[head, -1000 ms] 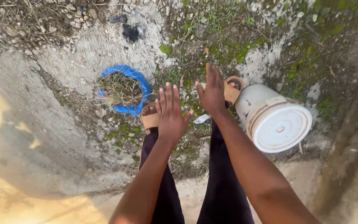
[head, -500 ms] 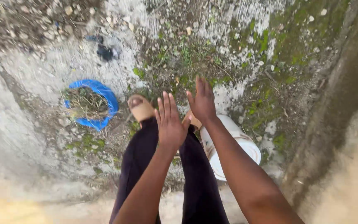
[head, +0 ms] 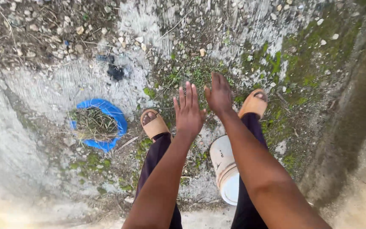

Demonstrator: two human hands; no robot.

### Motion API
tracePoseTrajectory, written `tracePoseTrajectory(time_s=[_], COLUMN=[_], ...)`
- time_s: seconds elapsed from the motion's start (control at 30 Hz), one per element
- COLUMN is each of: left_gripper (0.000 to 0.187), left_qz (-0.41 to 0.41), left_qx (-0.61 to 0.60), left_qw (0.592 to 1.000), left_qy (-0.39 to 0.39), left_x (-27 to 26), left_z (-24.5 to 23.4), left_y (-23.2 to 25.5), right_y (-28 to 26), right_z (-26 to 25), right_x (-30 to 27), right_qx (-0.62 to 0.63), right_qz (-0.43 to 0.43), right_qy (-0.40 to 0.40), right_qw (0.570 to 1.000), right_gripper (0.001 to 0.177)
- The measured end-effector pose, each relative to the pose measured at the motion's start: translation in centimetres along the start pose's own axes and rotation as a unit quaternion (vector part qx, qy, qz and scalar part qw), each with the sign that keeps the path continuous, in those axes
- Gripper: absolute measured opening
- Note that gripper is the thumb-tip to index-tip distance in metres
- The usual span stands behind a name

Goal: Pulling weeds and grass from the ground and placing them into a blue bowl.

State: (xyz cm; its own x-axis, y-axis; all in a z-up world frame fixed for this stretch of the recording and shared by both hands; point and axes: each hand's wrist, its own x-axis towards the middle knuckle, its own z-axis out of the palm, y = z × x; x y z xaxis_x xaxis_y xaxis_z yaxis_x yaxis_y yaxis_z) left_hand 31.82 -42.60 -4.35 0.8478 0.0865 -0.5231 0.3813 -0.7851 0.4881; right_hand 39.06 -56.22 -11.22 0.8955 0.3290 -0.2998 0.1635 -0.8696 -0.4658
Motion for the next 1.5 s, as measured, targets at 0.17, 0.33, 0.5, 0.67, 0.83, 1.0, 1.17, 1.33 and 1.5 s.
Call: tracePoseTrajectory(time_s=[0.17,0.33,0.5,0.67,0.83,1.0,1.17,1.33,1.5], left_gripper=[0.090,0.080,0.076,0.079,0.086,0.080,0.087,0.083,0.071], left_qz=[-0.018,-0.048,-0.057,-0.068,-0.066,-0.057,-0.029,-0.019,0.023], left_qx=[0.042,0.064,0.096,0.108,0.162,0.084,0.210,0.190,0.078], left_qw=[0.999,0.997,0.993,0.991,0.981,0.994,0.975,0.981,0.995], left_qy=[0.004,-0.010,-0.033,-0.047,-0.085,-0.046,-0.070,-0.042,0.066], left_x=[8.7,13.9,17.7,19.2,18.6,19.5,20.8,20.7,21.8], left_z=[3.3,9.3,11.1,12.0,12.9,12.1,10.7,10.3,13.0], left_y=[-2.1,-4.2,-5.7,-6.6,-7.2,-5.7,-4.8,-4.3,-5.0], right_y=[4.4,10.4,10.5,8.6,9.1,16.1,12.7,15.2,21.1], right_z=[5.7,9.9,13.0,13.1,13.8,16.9,11.3,10.7,9.0], right_x=[5.2,9.5,13.6,15.8,15.8,18.1,18.6,18.8,20.6], right_qx=[-0.026,0.017,0.032,-0.008,-0.028,-0.004,0.027,0.100,0.158], right_qz=[-0.028,-0.024,-0.089,-0.041,-0.013,-0.075,-0.072,-0.094,0.035], right_qy=[-0.001,-0.034,-0.077,-0.174,-0.173,-0.215,-0.223,-0.096,0.003], right_qw=[0.999,0.999,0.993,0.984,0.984,0.974,0.972,0.986,0.987], right_gripper=[0.057,0.048,0.036,0.024,0.017,0.021,0.014,0.003,0.013])
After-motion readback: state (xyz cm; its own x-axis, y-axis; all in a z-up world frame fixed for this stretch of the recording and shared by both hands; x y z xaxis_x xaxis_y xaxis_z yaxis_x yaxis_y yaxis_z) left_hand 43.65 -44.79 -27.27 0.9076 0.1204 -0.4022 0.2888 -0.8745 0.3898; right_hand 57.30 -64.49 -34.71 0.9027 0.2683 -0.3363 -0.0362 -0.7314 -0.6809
